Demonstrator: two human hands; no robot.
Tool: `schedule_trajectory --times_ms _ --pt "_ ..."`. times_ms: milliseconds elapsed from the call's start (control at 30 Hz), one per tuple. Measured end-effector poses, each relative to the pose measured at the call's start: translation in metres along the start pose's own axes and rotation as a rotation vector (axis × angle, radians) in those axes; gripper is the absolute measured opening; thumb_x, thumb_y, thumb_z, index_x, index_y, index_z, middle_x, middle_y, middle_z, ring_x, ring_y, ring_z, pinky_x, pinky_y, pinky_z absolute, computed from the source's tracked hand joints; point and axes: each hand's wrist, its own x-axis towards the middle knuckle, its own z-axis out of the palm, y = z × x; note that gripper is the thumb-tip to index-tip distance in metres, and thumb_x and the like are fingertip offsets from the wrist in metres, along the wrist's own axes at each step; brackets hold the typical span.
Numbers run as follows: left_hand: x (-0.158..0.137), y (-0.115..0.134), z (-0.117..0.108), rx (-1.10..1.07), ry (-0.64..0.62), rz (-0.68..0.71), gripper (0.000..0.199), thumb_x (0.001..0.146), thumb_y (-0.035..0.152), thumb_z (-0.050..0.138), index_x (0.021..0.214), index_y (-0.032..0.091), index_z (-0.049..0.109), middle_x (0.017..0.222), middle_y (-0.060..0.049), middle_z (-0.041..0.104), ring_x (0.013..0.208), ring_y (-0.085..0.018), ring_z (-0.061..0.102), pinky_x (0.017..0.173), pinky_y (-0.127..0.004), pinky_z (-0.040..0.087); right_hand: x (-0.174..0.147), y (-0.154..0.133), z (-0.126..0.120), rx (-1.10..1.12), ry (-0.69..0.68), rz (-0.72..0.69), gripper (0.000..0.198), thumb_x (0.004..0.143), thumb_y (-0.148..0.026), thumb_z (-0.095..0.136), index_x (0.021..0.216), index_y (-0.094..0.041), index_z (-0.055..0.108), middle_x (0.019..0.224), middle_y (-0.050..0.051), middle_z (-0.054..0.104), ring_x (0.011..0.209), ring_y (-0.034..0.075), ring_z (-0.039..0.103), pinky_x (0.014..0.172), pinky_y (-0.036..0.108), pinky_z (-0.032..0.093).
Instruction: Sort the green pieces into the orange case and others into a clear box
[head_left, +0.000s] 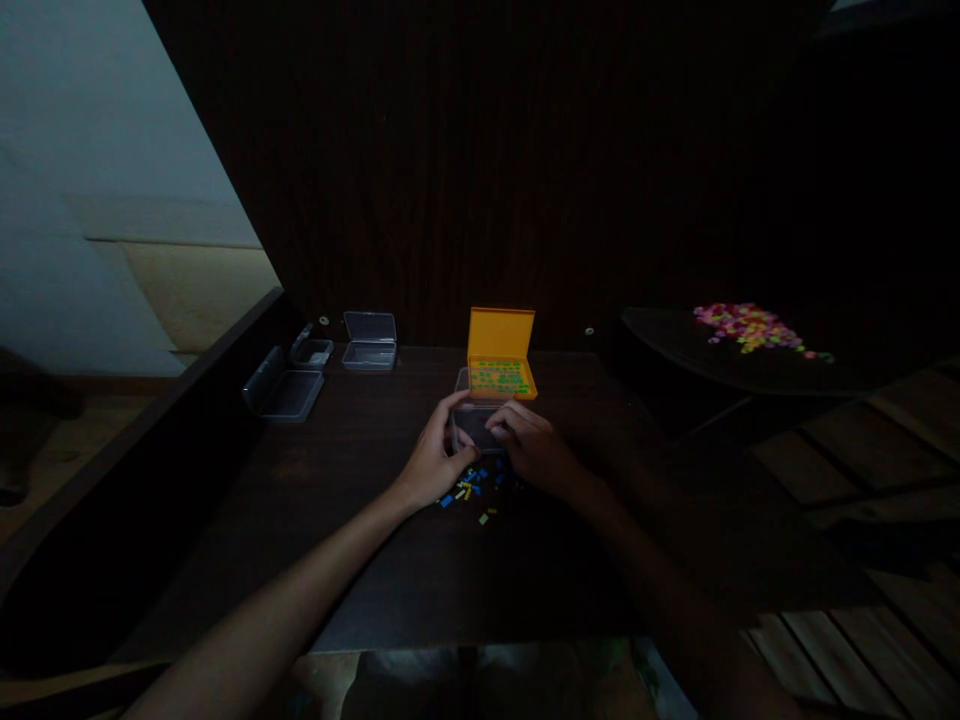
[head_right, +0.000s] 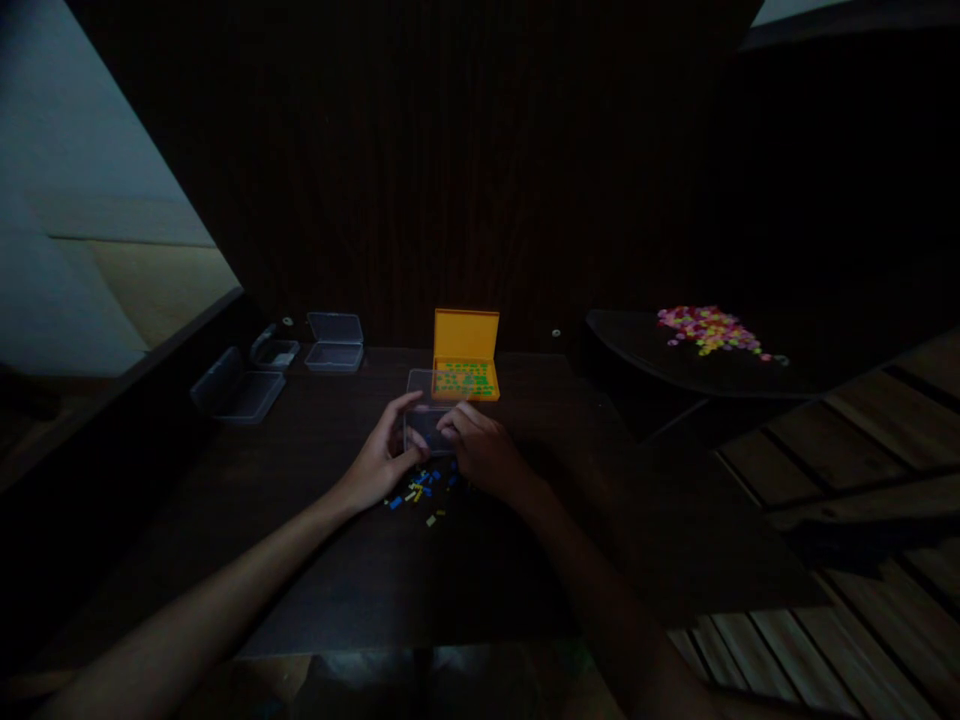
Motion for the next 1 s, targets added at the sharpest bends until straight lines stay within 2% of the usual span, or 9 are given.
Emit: schedule_trajectory --times_ms 200,467,800,1000 --pt "-0.0052 0.0014 0.0039 0.005 -0.051 0.022 0.072 0.074 0.013 0.067 0.141 0.023 0.041 0.117 -0.008 0.06 0.074 -0.011 0.059 0.076 -0.028 0.05 -0.0016 0.0009 -0.0005 -0.035 -0.05 -0.021 0.018 0.099 -0.022 0.042 0.09 -0.021 0.057 0.091 0.004 0.062 0.082 0.017 0.059 0.074 0.028 0.043" --pt "-0.0077 -0.0002 0.0085 0.019 -0.047 0.001 0.072 0.074 0.013 0.066 0.14 0.022 0.04 0.13 -0.011 0.054 0.077 -0.012 0.059 0.079 -0.031 0.05 -0.0028 0.0071 0.001 -0.14 -0.091 -0.04 0.017 0.098 -0.021 0.044 0.092 -0.02 0.06 0.095 0.006 0.065 0.088 0.017 0.06 0.079 0.028 0.043" --pt "-0.0088 0.0008 0.008 -0.006 -0.067 -0.004 0.072 0.073 0.012 0.068 0.139 0.023 0.042 0.127 -0.01 0.057 0.088 -0.017 0.062 0.083 -0.033 0.051 -0.0036 0.0038 -0.0008 -0.2 -0.066 -0.043 0.016 0.096 -0.019 0.047 0.092 -0.019 0.063 0.094 0.004 0.061 0.079 0.015 0.057 0.067 0.025 0.04" --pt "-0.008 0.0051 0.0076 -0.067 -0.071 -0.037 0.071 0.071 0.012 0.068 0.137 0.023 0.043 0.129 -0.01 0.054 0.094 -0.018 0.062 0.085 -0.033 0.05 -0.0025 0.0038 -0.0004 -0.151 0.004 -0.037 0.019 0.098 -0.021 0.045 0.095 -0.02 0.064 0.095 0.005 0.058 0.082 0.015 0.057 0.071 0.026 0.043"
